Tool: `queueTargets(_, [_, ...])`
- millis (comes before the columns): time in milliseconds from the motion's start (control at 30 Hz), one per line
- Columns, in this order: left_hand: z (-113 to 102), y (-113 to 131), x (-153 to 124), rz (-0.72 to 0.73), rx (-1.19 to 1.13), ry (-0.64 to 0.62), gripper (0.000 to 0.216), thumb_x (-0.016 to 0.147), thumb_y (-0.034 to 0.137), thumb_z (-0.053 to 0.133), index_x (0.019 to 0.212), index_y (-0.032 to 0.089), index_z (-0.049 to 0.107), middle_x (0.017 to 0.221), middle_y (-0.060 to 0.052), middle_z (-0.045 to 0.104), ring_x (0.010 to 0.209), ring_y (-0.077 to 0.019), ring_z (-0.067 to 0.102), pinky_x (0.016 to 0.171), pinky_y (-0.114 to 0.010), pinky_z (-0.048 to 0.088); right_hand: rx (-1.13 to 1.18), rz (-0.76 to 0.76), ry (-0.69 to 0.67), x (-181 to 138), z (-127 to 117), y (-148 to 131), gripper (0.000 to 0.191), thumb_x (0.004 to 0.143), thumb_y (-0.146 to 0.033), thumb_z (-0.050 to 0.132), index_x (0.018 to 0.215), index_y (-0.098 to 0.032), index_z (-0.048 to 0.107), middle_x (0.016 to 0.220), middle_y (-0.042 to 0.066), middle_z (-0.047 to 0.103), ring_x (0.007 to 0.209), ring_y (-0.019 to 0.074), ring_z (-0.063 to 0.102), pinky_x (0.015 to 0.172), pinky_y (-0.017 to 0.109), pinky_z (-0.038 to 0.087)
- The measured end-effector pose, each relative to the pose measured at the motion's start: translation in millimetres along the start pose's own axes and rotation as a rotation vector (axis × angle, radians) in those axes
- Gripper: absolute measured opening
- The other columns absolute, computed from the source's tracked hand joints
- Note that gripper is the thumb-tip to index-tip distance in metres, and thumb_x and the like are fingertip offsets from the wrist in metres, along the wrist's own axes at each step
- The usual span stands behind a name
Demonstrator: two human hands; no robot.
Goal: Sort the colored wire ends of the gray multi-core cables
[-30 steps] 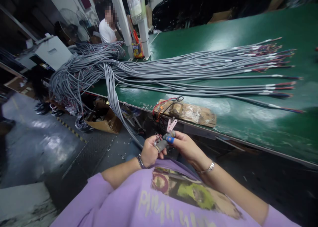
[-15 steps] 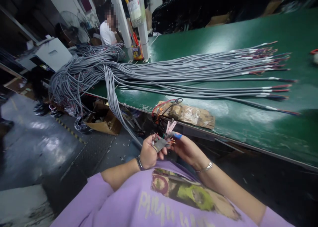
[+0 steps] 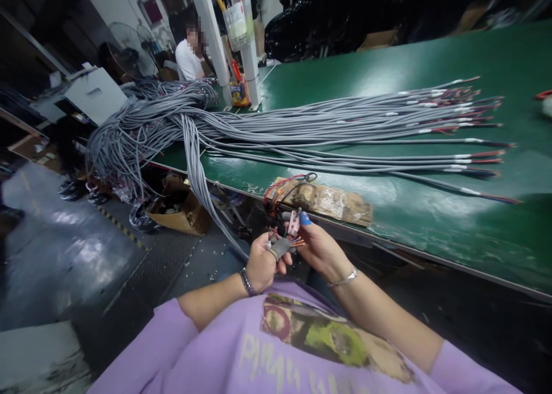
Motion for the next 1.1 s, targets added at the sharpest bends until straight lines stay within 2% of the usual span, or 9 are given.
queueTargets(100, [0.5,-1.2,0.6,-0.013,0.010,-0.006,0.053,0.051,0.061,0.076,0.066,0.019,0.047,0.042,0.005,0.056,0.026,-0.0052,0.038,0.029,-0.018,0.018,-0.013,0.021,0.034,-1.4,1.4,0.0,0.043,0.051,-0.053,0.087,0.076,-0.021,0.073,0.067,0.000,0.069,0.059,0.0146,0.056,0.057,0.027,0.045])
queueTargets(200, [0.1,-1.3,0.5,0.001,0.012,-0.009,0.052,0.053,0.061,0.076,0.067,0.020,0.047,0.042,0.005,0.056,0.026,-0.0054,0.039,0.029,-0.018,0.018,-0.065,0.012,0.034,-3.4,4.0,-1.0,0.042,0.059,-0.059,0.080,0.075,-0.021,0.070,0.068,0.002,0.067,0.060,0.0166,0.057,0.059,0.029,0.046])
queueTargets(333, [-4.2,-3.7,-1.7,0.018,0.024,-0.017,0.053,0.053,0.062,0.075,0.069,0.020,0.047,0.042,0.006,0.055,0.026,-0.0058,0.039,0.029,-0.018,0.019,-0.143,0.080,-0.048,-9.4,1.6,1.1,0.053,0.058,-0.072,0.073,0.072,-0.021,0.067,0.065,0.003,0.064,0.057,0.0160,0.055,0.057,0.029,0.046])
queueTargets(500, [-14.7,-12.4,-3.9,0.049,0.088,-0.058,0.050,0.059,0.062,0.073,0.069,0.019,0.050,0.046,0.004,0.058,0.028,-0.0059,0.041,0.030,-0.018,0.023,-0.340,0.204,-0.149,-23.3,-7.7,-0.4,0.053,0.050,-0.065,0.081,0.066,-0.017,0.066,0.064,0.001,0.063,0.059,0.0135,0.054,0.058,0.026,0.043])
queueTargets(733, [-15.5,-14.9,-6.2,0.055,0.233,-0.171,0.046,0.067,0.059,0.071,0.066,0.017,0.053,0.050,0.002,0.060,0.033,-0.0062,0.045,0.035,-0.018,0.029,-0.561,0.086,-0.194,-28.5,4.9,-18.8,0.044,0.052,-0.052,0.084,0.057,-0.015,0.062,0.056,-0.002,0.058,0.055,0.0098,0.046,0.056,0.025,0.036])
queueTargets(933, [-6.1,-17.3,-8.5,-0.136,0.316,-0.362,0.043,0.059,0.052,0.078,0.064,0.017,0.054,0.048,0.001,0.060,0.034,-0.0089,0.048,0.035,-0.020,0.032,-0.719,0.079,-0.246,-27.8,14.3,-11.5,0.042,0.053,-0.052,0.083,0.058,-0.016,0.063,0.053,-0.003,0.057,0.051,0.0093,0.044,0.052,0.024,0.035])
queueTargets(1000, [-6.8,-18.4,-8.4,-0.167,0.311,-0.361,0.042,0.059,0.052,0.077,0.065,0.017,0.054,0.047,0.001,0.060,0.033,-0.0094,0.048,0.034,-0.020,0.030,-0.720,0.046,-0.246,-27.3,11.4,-9.1,0.043,0.056,-0.054,0.081,0.060,-0.016,0.064,0.054,-0.003,0.057,0.051,0.0092,0.044,0.052,0.024,0.035])
queueTargets(1100, [-10.3,-17.5,-6.4,-0.137,0.269,-0.277,0.044,0.061,0.056,0.074,0.069,0.017,0.055,0.047,0.000,0.060,0.032,-0.0093,0.048,0.033,-0.019,0.026,-0.652,-0.008,-0.189,-28.0,0.4,-9.1,0.047,0.063,-0.061,0.074,0.067,-0.016,0.066,0.062,-0.001,0.061,0.058,0.0113,0.049,0.056,0.025,0.039])
Point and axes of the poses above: each hand's wrist, its own x-axis towards the middle knuckle, its own z-axis out of the palm, y = z × x, the point moved 5 cm from there along x, towards the middle knuckle
